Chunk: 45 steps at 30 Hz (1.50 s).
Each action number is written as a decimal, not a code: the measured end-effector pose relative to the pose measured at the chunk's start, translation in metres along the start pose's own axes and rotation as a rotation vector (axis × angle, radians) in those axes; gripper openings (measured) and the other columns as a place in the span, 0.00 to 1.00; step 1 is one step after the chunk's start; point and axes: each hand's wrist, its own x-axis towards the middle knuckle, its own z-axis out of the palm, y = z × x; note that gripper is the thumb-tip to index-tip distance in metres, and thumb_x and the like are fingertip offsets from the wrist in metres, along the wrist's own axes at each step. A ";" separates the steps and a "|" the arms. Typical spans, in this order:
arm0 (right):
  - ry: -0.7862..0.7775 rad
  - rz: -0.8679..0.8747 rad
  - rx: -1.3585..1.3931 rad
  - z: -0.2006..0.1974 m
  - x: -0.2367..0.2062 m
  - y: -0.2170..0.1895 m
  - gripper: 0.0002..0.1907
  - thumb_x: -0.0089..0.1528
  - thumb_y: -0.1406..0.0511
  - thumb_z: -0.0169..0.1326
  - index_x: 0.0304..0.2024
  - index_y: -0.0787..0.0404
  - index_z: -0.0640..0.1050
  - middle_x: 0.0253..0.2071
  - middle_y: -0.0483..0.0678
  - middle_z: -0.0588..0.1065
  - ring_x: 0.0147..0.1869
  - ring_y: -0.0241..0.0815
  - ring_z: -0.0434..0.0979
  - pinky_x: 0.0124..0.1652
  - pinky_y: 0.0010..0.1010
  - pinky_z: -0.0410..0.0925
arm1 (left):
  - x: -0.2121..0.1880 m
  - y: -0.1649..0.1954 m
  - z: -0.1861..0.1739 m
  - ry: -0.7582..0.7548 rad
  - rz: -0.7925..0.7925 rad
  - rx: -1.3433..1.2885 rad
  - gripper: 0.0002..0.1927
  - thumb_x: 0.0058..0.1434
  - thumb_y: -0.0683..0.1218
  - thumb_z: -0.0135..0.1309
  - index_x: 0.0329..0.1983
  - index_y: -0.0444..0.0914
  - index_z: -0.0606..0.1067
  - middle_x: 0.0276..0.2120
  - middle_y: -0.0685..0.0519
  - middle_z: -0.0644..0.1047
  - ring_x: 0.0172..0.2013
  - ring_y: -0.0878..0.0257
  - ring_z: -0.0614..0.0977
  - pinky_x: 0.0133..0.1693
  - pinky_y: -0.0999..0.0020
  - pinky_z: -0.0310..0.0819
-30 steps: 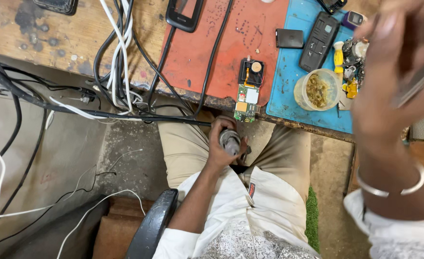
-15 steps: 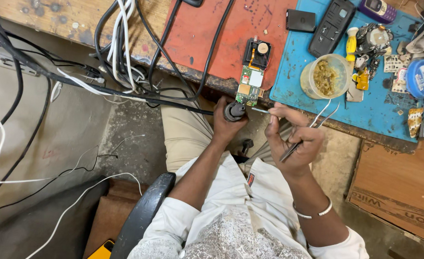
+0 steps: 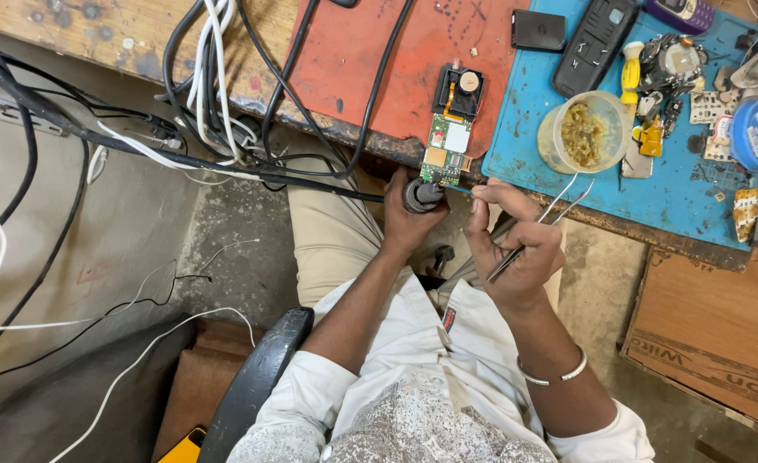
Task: The person solders a small circuit board clamped at the edge of a cluttered workbench, holding a soldering iron in one hand and applying flux with a tool from a small container. They reposition the board, work on its contacts with the iron and a metal pick, and continue soldering different points on the board.
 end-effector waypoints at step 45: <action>-0.032 -0.086 -0.015 -0.003 0.000 0.004 0.25 0.63 0.78 0.61 0.39 0.62 0.55 0.46 0.62 0.78 0.50 0.58 0.84 0.53 0.43 0.77 | -0.002 -0.003 0.001 -0.017 -0.018 -0.071 0.24 0.45 0.41 0.67 0.42 0.35 0.69 0.37 0.50 0.75 0.37 0.61 0.78 0.42 0.66 0.74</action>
